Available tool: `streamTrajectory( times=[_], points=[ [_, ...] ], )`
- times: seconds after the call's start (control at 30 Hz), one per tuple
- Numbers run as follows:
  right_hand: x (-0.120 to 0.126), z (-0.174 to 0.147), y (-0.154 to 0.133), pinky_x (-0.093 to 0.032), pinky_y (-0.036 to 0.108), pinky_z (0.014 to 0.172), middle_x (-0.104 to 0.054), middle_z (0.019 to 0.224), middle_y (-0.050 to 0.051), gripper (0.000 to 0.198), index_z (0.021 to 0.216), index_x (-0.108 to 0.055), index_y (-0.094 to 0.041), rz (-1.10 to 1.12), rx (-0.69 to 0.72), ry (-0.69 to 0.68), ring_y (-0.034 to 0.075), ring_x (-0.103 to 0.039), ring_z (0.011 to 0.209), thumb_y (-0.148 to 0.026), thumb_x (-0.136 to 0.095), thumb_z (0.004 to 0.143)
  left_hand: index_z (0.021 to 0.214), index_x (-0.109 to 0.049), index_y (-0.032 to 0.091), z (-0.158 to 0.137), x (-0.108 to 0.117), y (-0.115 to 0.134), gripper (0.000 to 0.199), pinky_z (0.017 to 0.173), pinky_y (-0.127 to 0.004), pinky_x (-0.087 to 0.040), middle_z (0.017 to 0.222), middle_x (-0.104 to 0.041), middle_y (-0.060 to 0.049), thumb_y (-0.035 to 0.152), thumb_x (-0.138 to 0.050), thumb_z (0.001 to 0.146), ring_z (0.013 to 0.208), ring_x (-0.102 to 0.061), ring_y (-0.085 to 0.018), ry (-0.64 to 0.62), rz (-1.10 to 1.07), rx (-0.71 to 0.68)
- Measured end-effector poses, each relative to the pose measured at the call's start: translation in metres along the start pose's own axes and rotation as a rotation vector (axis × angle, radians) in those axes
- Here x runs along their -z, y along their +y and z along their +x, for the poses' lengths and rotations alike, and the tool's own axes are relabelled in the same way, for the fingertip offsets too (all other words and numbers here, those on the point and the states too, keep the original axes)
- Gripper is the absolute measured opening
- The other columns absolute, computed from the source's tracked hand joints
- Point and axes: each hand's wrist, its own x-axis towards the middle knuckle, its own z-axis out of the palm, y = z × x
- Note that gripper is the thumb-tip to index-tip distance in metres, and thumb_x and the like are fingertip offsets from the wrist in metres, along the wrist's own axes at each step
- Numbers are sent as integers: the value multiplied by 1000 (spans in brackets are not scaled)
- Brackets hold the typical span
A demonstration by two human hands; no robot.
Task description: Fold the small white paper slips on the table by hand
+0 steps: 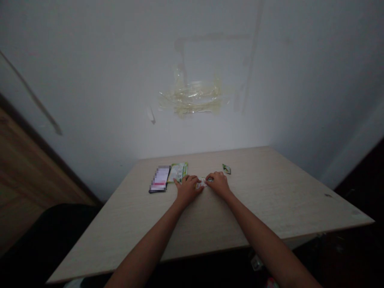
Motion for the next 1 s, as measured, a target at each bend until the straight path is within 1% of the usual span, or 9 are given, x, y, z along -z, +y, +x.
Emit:
streamTrajectory(
  times=[0.17,0.43,0.7,0.9,1.0],
  points=[
    [-1,1,1,-37,33,88,-69,94,4,20,94,-75,-27,2,-2,-16,23,-55,100,-40,-68,82,109,-67,34,-1,0,2,29,108,-78,-1,130,-62,-1,49,-61,85,132,-40,-32,-8,14,9],
    [-1,1,1,-38,32,88,-67,101,4,17,92,-75,-25,45,37,46,22,-56,102,-38,-68,82,107,-68,33,-3,-2,3,29,110,-76,0,129,-63,-2,50,-60,86,132,-41,-30,36,8,16],
    [-1,2,1,-38,32,89,-67,102,4,20,94,-75,-26,36,28,32,22,-56,103,-39,-68,82,107,-70,36,-1,-2,1,31,109,-76,-3,134,-60,-2,53,-61,84,132,-40,-32,-3,4,55],
    [1,0,0,-38,33,90,-66,104,5,21,96,-75,-25,41,18,27,22,-56,104,-39,-68,83,109,-69,37,-1,0,2,30,109,-76,-2,134,-60,-1,52,-63,83,133,-39,-31,1,-6,60],
    [1,1,1,-38,32,90,-66,104,5,21,95,-74,-24,48,25,29,22,-56,104,-39,-68,82,108,-70,38,-1,1,3,30,108,-77,-1,133,-60,-1,52,-63,83,133,-38,-32,-3,-16,53]
  ],
)
